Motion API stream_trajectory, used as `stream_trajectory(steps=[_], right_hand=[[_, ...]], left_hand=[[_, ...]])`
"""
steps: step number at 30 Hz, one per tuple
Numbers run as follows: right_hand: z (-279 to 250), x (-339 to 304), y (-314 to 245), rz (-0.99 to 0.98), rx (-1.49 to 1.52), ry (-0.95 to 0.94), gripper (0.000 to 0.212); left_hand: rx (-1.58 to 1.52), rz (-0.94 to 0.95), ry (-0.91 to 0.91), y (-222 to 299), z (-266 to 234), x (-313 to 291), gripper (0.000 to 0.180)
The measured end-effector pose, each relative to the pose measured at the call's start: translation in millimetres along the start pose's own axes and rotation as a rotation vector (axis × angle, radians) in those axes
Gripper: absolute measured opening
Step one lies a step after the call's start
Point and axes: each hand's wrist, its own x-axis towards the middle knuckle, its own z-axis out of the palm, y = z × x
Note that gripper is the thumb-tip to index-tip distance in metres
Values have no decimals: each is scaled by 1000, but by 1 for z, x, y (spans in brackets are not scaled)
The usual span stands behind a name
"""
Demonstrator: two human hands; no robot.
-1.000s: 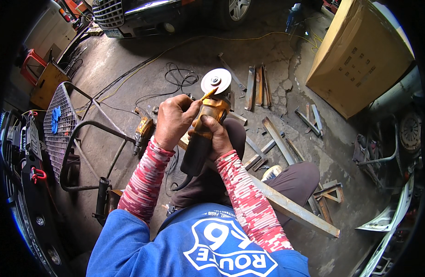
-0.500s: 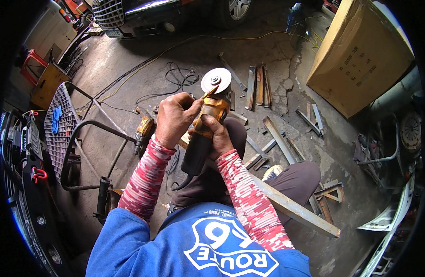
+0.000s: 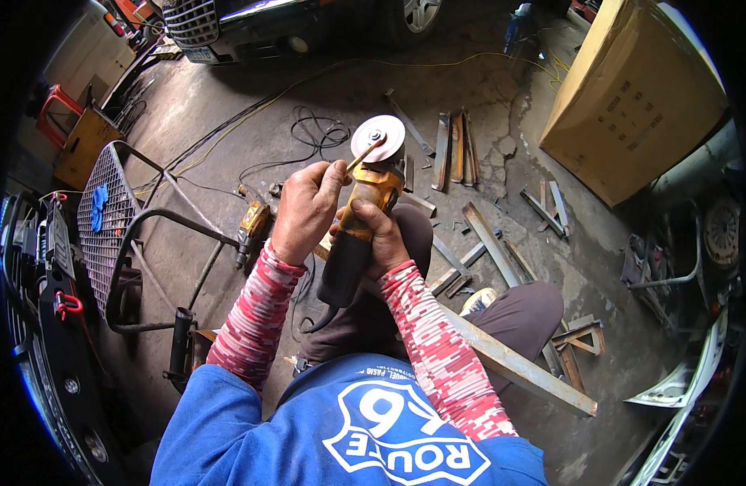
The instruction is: The person sits on the floor in a workshop and uses a tape measure and pencil to measure and mark a long metal bar. They then use a square to draw perpendicular lines on the bar and a smaller metal piece. The person handles the metal pieces and tools directly.
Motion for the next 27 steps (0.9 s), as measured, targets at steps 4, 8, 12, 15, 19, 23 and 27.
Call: stream_trajectory(steps=[4,8,12,15,19,23,27], right_hand=[[2,-2,-1,-25,14,-4,52],[1,-2,-1,-22,41,-24,54],[-1,0,-1,-9,62,-39,53],[-1,0,0,-18,67,-40,52],[-1,0,0,-12,81,-33,51],[-1,-1,0,-5,91,-30,51],[-3,-1,0,-5,84,-17,52]], left_hand=[[-29,-81,-90,-3,0,1,38],[-22,-57,-76,-4,1,3,37],[29,-34,-41,-2,2,5,36],[46,-29,-34,0,2,4,35],[48,-21,-35,0,2,4,35],[74,-17,-26,-1,3,6,35],[114,12,-10,-1,3,6,32]])
